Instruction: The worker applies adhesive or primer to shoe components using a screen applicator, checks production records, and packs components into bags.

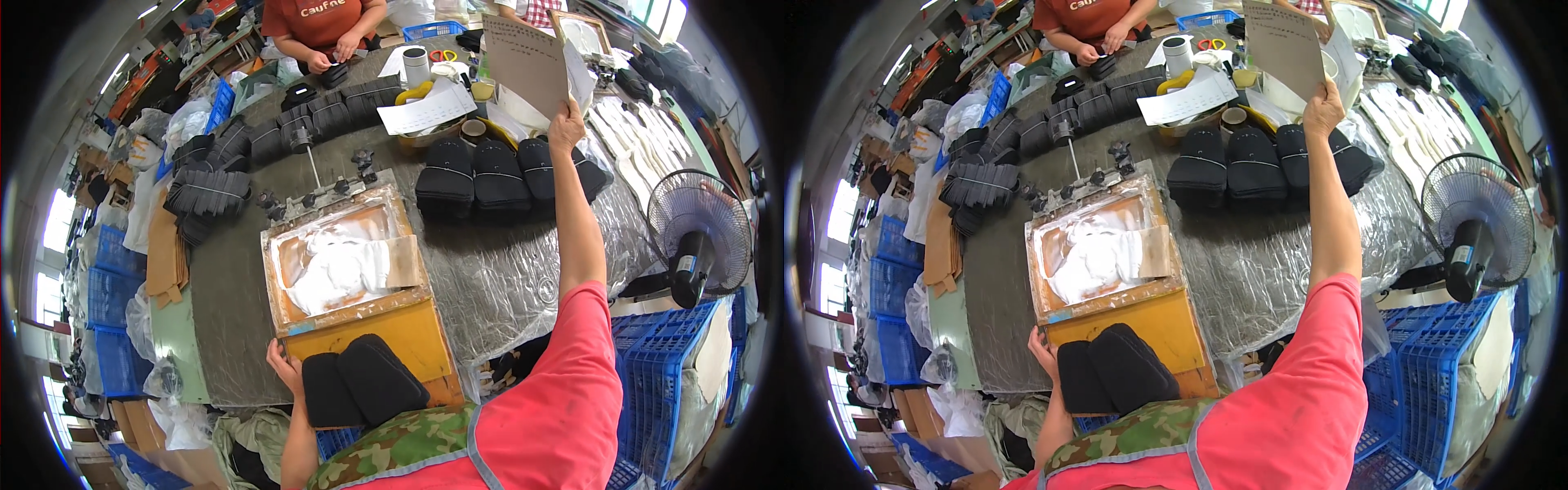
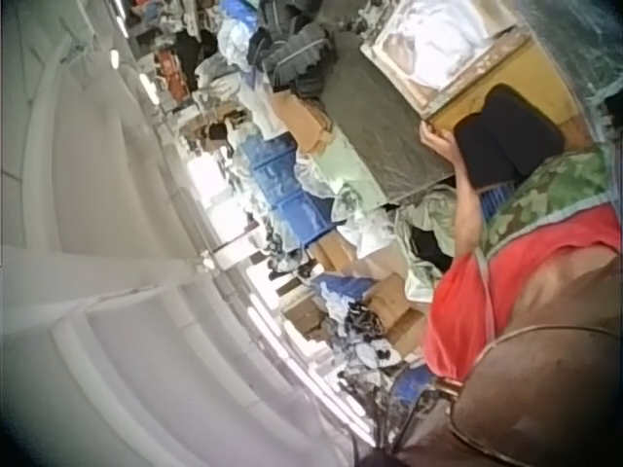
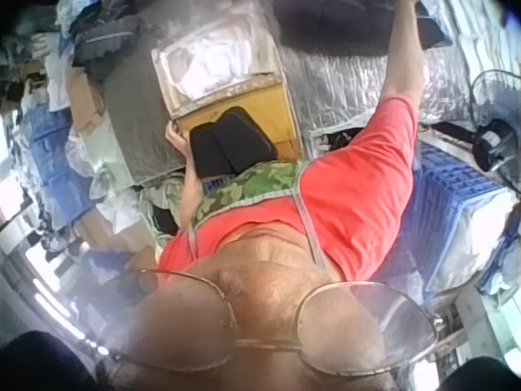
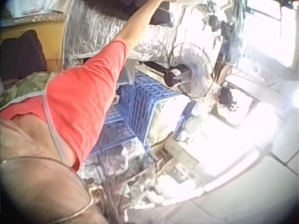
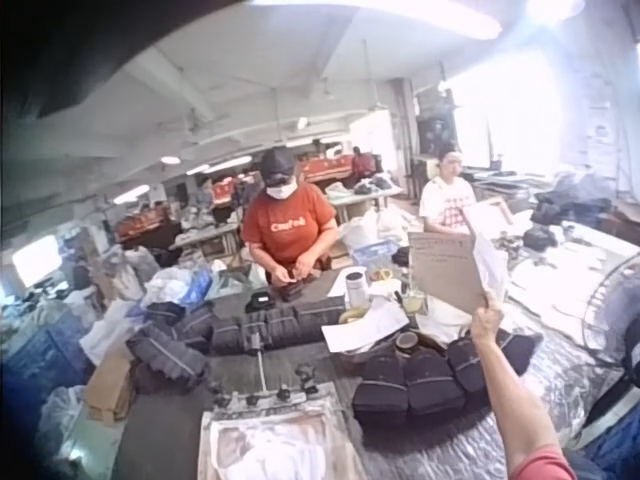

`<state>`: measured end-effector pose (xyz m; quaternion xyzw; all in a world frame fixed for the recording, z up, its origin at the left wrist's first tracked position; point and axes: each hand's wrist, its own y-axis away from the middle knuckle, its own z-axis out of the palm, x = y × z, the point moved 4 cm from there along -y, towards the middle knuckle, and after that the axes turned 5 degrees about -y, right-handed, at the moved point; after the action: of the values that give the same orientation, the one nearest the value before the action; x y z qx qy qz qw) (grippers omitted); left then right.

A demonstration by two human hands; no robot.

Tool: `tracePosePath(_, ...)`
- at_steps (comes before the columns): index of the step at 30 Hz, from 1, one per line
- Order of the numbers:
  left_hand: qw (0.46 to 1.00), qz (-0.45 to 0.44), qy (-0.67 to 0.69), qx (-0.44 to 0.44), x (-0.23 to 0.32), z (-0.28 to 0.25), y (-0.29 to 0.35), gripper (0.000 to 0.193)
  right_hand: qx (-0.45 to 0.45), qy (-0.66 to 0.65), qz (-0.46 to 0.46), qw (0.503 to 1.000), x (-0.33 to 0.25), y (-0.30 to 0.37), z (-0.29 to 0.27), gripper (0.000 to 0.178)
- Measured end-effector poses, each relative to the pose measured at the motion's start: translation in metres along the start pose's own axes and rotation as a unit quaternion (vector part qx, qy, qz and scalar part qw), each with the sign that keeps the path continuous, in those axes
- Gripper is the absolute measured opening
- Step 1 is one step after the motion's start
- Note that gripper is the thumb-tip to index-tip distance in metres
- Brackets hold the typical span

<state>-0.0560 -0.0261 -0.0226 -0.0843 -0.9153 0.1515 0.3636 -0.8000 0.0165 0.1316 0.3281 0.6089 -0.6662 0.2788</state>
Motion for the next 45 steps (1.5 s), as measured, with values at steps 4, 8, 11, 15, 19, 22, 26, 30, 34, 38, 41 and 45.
tracePosePath(4, 1.0, -0.012, -0.012, -0.01, 0.0, 0.003, -0.001, 0.045, -0.023, 0.026, -0.065, 0.997, 0.005, 0.003, 0.025, 0.028)
tracePosePath(8, 1.0, -0.004, -0.008, -0.01, 0.003, 0.005, -0.001, 0.045, -0.092, 0.082, -0.159, 0.98, 0.003, 0.012, 0.043, 0.035)
tracePosePath(11, 1.0, 0.007, -0.006, -0.006, -0.006, 0.003, -0.002, 0.045, -0.132, 0.088, -0.204, 0.966, -0.006, 0.023, 0.057, 0.039)
tracePosePath(15, 1.0, -0.007, 0.002, -0.007, 0.001, 0.004, -0.004, 0.045, -0.16, 0.113, -0.215, 0.957, 0.0, 0.035, 0.06, 0.038)
tracePosePath(19, 1.0, -0.007, -0.006, -0.007, 0.001, 0.004, -0.005, 0.045, -0.253, 0.242, -0.153, 0.924, 0.017, 0.038, 0.062, 0.035)
tracePosePath(22, 1.0, -0.002, 0.006, -0.008, -0.001, 0.004, -0.005, 0.046, -0.26, 0.292, -0.161, 0.906, 0.017, 0.035, 0.064, 0.028)
tracePosePath(26, 1.0, -0.001, 0.006, -0.014, -0.003, 0.004, -0.005, 0.048, -0.389, 0.403, -0.11, 0.821, 0.027, 0.03, 0.075, 0.02)
tracePosePath(30, 1.0, -0.001, -0.007, -0.018, -0.002, 0.002, -0.004, 0.05, -0.38, 0.403, -0.164, 0.816, 0.013, 0.028, 0.078, 0.02)
tracePosePath(34, 1.0, -0.01, 0.006, -0.018, 0.0, 0.004, -0.003, 0.05, -0.394, 0.45, -0.163, 0.785, 0.009, 0.033, 0.091, 0.019)
tracePosePath(38, 1.0, -0.002, 0.006, -0.016, -0.001, 0.005, -0.004, 0.05, -0.387, 0.461, -0.157, 0.783, 0.011, 0.037, 0.091, 0.021)
tracePosePath(41, 1.0, -0.002, 0.009, -0.014, -0.002, 0.003, -0.005, 0.05, -0.401, 0.464, -0.123, 0.781, 0.006, 0.031, 0.087, 0.022)
tracePosePath(45, 0.999, -0.015, 0.017, -0.029, -0.003, 0.002, -0.006, 0.049, -0.408, 0.455, -0.02, 0.791, 0.02, 0.011, 0.073, 0.033)
